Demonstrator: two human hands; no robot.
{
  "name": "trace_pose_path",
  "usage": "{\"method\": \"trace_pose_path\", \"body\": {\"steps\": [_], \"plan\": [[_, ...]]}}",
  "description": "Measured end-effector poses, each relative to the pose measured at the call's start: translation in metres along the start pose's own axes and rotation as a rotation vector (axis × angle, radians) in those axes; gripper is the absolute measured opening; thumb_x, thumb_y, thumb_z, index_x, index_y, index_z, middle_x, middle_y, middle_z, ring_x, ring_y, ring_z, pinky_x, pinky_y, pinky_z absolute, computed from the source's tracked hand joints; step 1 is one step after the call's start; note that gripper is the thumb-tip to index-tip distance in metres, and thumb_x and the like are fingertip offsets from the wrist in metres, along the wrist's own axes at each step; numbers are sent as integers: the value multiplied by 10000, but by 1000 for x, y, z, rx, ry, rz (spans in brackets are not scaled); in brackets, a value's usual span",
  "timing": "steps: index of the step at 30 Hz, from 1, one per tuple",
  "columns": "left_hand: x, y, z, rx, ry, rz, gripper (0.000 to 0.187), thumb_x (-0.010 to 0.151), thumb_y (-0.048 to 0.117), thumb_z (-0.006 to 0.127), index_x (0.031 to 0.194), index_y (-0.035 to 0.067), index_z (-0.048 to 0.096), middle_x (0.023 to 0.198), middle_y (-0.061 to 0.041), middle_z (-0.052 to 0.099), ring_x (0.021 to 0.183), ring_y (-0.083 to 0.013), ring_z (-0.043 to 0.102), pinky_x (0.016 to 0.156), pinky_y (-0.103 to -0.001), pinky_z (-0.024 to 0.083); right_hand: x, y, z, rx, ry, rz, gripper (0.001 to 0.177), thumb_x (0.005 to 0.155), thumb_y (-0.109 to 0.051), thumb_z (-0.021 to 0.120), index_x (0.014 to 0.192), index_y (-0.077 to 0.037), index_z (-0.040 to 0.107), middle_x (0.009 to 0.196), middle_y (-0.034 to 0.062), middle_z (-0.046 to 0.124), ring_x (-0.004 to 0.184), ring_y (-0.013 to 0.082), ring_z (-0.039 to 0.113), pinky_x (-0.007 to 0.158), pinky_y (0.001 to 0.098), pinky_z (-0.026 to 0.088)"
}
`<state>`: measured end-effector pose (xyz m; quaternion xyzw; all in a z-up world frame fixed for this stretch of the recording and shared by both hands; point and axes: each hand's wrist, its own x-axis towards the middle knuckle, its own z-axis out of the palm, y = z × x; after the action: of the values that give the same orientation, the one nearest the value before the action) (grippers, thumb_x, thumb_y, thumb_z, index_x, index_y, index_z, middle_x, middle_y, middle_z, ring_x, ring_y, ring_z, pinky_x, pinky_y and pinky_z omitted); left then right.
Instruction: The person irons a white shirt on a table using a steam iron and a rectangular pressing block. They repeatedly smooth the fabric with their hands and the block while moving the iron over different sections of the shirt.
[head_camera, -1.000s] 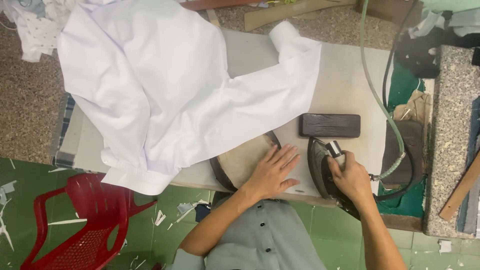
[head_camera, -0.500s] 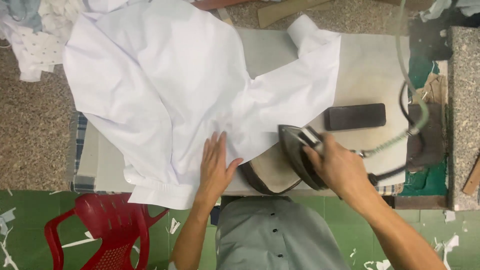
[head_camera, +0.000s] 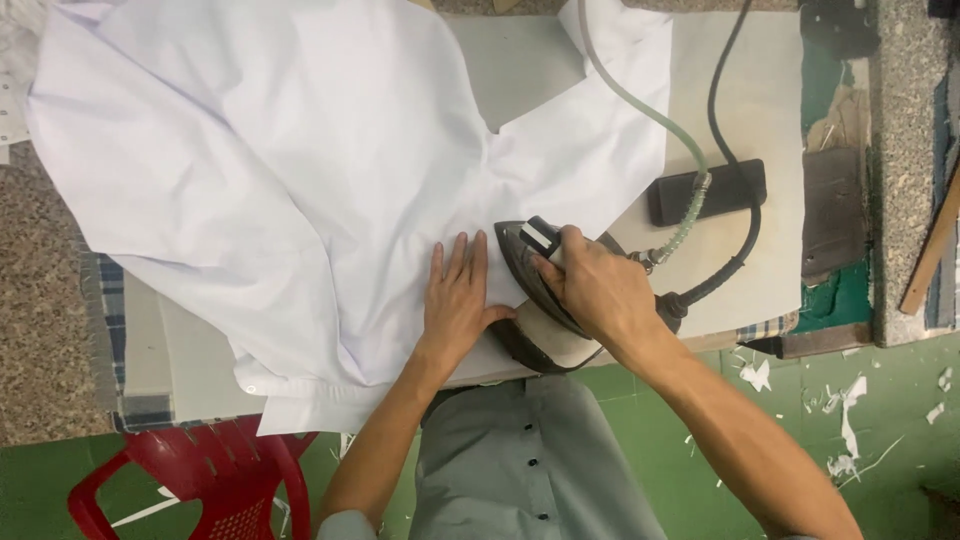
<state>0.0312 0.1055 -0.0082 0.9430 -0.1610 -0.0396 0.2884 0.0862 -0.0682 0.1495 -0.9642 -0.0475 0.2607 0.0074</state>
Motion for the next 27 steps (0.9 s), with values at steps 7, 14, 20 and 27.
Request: {"method": "trace_pose_path", "body": {"steps": [7,14,20,27], "plan": [[1,0,-1,-10,-26,-15,1246,712,503,860,1611,-55,202,1478,-250,548,1493,-374,358,1271,-589,59,-8,10,17,-29,83,-79,434,1050,-473,486,1172,-68,579,741,189,705,673,351,765,576,441,611],[2,-2,0,12,-37,-22,1284,673,554,858,1603,-49,211,1547,-232,484,1503,-365,348,1269,-601,56,-8,15,19,-83,156,-168,377,1060,-439,481,1121,-75,558,709,160,681,617,330,756,538,423,603],[-1,-2,1,26,-57,-27,1287,670,543,868,1603,-46,208,1563,-224,469,1512,-356,338,1273,-604,40,-12,18,28,-76,132,-190,398,1054,-463,485,1102,-74,558,718,159,681,627,338,759,539,435,598],[1,1,-1,63,-107,-79,1285,697,556,852,1625,-5,163,1619,-171,405,1548,-310,259,1283,-569,-21,-17,23,26,-58,139,-234,390,1061,-461,476,1064,-82,568,717,153,684,635,327,761,542,426,591]]}}
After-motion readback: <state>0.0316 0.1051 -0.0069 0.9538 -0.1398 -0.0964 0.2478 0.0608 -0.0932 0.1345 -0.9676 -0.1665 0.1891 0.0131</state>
